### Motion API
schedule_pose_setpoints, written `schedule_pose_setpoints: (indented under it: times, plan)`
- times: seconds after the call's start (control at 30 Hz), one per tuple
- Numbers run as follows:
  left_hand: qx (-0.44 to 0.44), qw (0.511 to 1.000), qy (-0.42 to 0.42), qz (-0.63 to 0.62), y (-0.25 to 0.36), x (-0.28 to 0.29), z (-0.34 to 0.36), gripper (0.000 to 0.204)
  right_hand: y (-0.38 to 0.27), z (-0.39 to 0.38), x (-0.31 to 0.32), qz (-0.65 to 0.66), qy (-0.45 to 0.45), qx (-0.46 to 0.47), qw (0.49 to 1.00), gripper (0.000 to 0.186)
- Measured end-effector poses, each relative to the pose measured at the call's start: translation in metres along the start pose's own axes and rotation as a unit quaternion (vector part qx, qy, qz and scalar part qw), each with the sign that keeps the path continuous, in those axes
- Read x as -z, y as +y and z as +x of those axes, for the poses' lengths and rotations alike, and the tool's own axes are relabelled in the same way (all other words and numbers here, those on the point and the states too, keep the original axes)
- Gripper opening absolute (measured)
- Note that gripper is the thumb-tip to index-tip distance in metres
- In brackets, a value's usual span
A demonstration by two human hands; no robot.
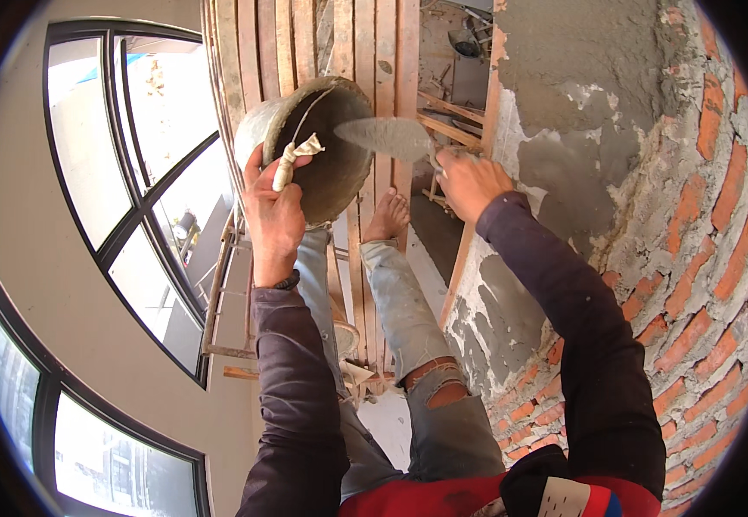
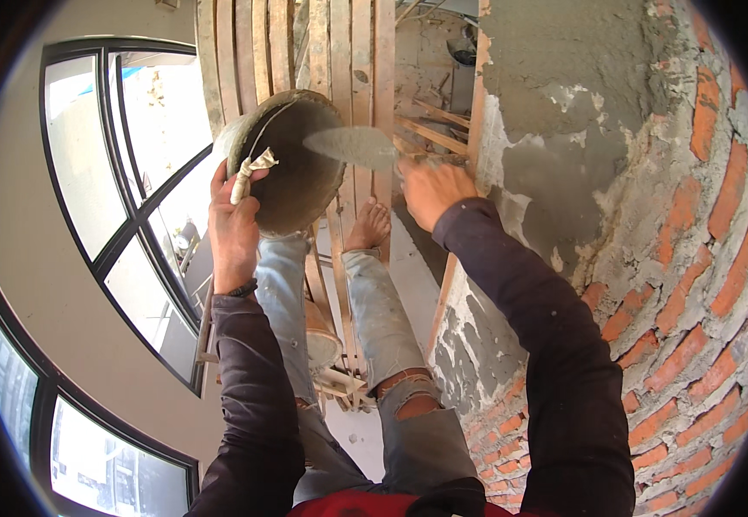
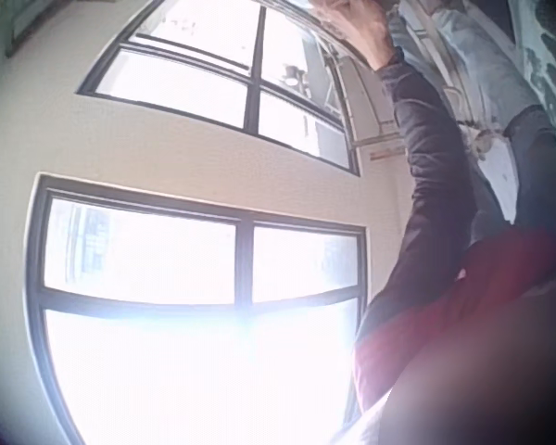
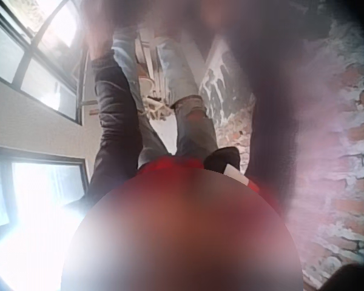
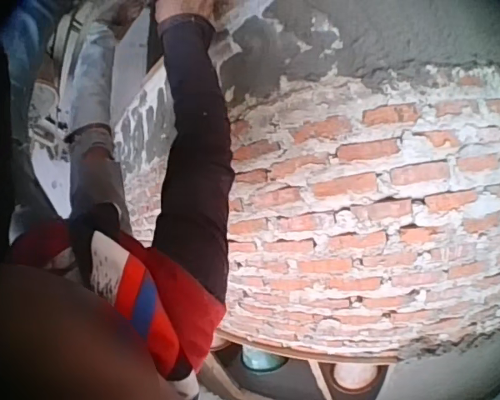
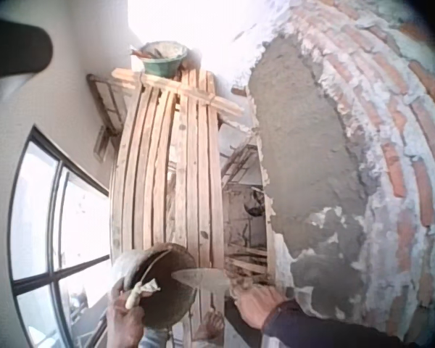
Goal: The person applies plaster to a brick wall using a trowel, taking the plaster from a bucket and smoothing it onto the wall surface.
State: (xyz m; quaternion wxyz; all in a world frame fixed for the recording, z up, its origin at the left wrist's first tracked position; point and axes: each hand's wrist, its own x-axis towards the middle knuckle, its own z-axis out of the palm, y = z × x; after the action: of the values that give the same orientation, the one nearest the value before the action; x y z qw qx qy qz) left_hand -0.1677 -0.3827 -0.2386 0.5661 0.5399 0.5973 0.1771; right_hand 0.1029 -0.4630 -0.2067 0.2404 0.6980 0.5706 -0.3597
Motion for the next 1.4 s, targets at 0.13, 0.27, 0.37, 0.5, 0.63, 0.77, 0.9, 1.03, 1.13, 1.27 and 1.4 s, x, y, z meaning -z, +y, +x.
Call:
schedule_pose_setpoints:
  times: [0.13, 0.27, 0.37, 0.5, 0.63, 0.77, 0.9, 1.03, 1.13, 1.27, 1.4]
  plan:
    - [-0.025, 1.000, -0.003, -0.009, -0.005, 0.002, 0.002, 0.046, -0.050, 0.085, -0.014, -0.112, 0.022, 0.079, 0.990, 0.023]
    - [-0.001, 0.998, 0.037, -0.053, -0.011, 0.007, -0.002, 0.045, -0.073, 0.100, -0.043, -0.060, -0.039, 0.155, 0.985, 0.023]
    - [0.003, 0.994, 0.036, -0.106, -0.016, 0.015, -0.001, 0.044, -0.068, 0.095, -0.074, 0.051, -0.051, 0.163, 0.984, 0.024]
    - [0.024, 0.993, 0.048, -0.107, -0.021, 0.020, 0.000, 0.041, -0.056, 0.070, -0.096, 0.172, -0.021, 0.159, 0.972, 0.027]
    - [0.029, 0.993, 0.044, -0.109, -0.019, 0.020, -0.001, 0.040, -0.051, 0.072, -0.109, 0.194, 0.025, 0.106, 0.975, 0.024]
    - [0.026, 0.994, 0.044, -0.099, -0.017, 0.022, 0.000, 0.040, -0.048, 0.074, -0.095, 0.183, 0.020, 0.090, 0.979, 0.023]
    - [0.064, 0.978, 0.056, -0.190, -0.021, 0.021, 0.003, 0.044, -0.043, 0.053, -0.078, 0.212, 0.034, 0.094, 0.972, 0.023]
    - [0.109, 0.948, 0.086, -0.286, -0.027, 0.029, -0.007, 0.038, -0.032, -0.005, -0.071, 0.240, 0.125, 0.093, 0.958, 0.021]
    - [0.148, 0.947, 0.138, -0.249, -0.013, 0.033, -0.025, 0.037, -0.026, -0.064, -0.039, 0.295, 0.150, 0.091, 0.939, 0.020]
    - [0.146, 0.950, 0.122, -0.246, 0.000, 0.057, -0.055, 0.035, 0.023, -0.120, 0.022, 0.482, -0.029, 0.149, 0.863, 0.022]
    - [0.086, 0.978, 0.116, -0.152, 0.023, 0.063, -0.073, 0.033, 0.140, -0.102, 0.044, 0.709, -0.189, -0.109, 0.671, 0.019]
